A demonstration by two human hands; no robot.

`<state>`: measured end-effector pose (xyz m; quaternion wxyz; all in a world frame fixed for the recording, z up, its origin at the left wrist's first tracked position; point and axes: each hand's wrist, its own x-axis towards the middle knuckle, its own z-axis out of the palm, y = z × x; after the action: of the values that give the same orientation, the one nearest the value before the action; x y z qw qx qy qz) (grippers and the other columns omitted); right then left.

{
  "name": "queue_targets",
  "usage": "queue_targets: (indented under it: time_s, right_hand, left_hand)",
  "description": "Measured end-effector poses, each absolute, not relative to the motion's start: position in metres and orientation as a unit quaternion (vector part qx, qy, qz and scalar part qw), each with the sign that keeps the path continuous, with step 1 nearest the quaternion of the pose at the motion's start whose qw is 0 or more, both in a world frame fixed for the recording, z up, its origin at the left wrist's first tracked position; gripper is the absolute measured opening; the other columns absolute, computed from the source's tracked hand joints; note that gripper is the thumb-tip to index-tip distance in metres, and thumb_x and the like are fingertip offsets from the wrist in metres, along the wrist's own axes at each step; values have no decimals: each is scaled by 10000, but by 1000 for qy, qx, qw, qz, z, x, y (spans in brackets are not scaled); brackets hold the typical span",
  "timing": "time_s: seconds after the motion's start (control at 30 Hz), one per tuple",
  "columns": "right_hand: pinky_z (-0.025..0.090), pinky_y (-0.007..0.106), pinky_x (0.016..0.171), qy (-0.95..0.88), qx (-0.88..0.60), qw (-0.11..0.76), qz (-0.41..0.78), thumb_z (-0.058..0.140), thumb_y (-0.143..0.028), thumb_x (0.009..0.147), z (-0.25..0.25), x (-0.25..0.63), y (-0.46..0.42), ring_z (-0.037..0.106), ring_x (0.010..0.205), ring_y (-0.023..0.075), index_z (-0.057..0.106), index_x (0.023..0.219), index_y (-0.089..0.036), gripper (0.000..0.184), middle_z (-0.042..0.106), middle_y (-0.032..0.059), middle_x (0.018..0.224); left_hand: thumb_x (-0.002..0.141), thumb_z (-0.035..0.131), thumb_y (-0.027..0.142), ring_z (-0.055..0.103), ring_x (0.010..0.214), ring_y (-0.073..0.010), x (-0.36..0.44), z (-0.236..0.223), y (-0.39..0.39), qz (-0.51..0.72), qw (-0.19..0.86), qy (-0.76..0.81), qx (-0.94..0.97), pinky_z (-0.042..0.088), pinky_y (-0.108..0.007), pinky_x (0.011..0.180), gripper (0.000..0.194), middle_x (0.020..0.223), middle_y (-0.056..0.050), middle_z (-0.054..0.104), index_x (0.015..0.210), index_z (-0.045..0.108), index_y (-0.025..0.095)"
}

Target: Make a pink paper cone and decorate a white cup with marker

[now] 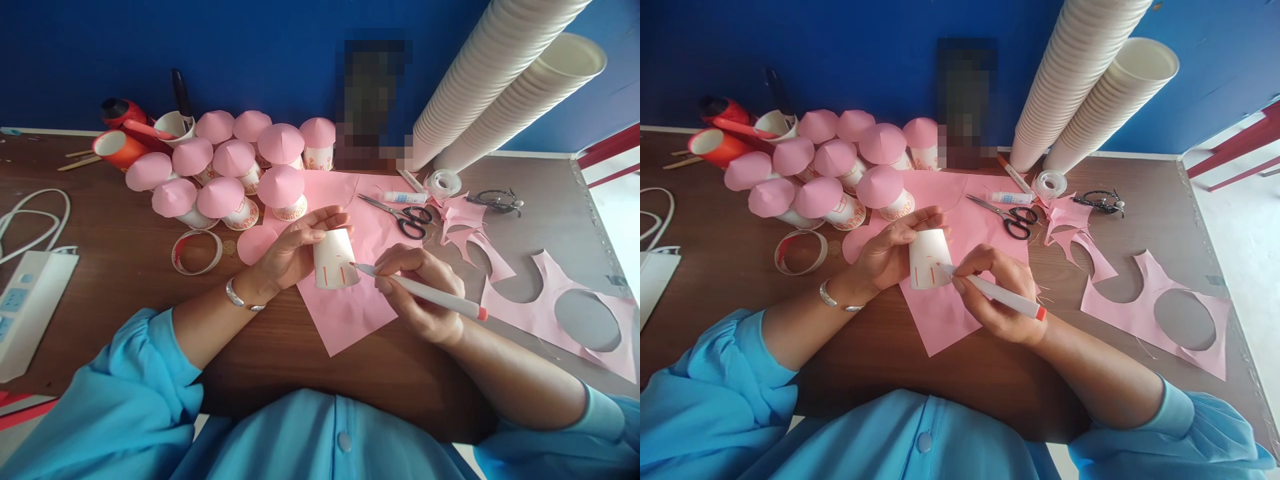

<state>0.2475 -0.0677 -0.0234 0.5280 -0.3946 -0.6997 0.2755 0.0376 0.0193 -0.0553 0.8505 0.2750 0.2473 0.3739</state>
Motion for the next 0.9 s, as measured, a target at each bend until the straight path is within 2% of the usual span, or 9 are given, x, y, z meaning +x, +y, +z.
queue_targets:
  time_s: [0.23, 0.63, 0.9]
  right_hand:
    - [535, 284, 546, -741, -397, 482, 246, 623, -114, 942, -14, 243, -67, 669, 627, 150, 620, 940, -218, 103, 687, 15, 748]
    - [521, 290, 535, -748, -394, 478, 238, 640, -98, 918, -16, 242, -67, 665, 607, 160, 627, 934, -237, 140, 697, 9, 745]
    - [518, 284, 547, -751, -400, 468, 240, 635, -117, 935, -19, 243, -66, 671, 614, 156, 616, 923, -230, 116, 697, 12, 747]
  left_hand:
    - [785, 769, 177, 689, 1252, -257, 37, -58, 19, 375, 849, 238, 286, 500, -353, 1078, 461, 1267, -86, 763, 1244, 728, 176]
    - [790, 790, 193, 658, 1329, -293, 36, -59, 20, 373, 841, 244, 306, 495, -377, 1092, 468, 1310, -97, 757, 1253, 726, 194]
    - [784, 798, 184, 669, 1302, -274, 36, -57, 19, 372, 841, 247, 304, 516, -344, 1056, 464, 1286, -88, 763, 1243, 730, 186]
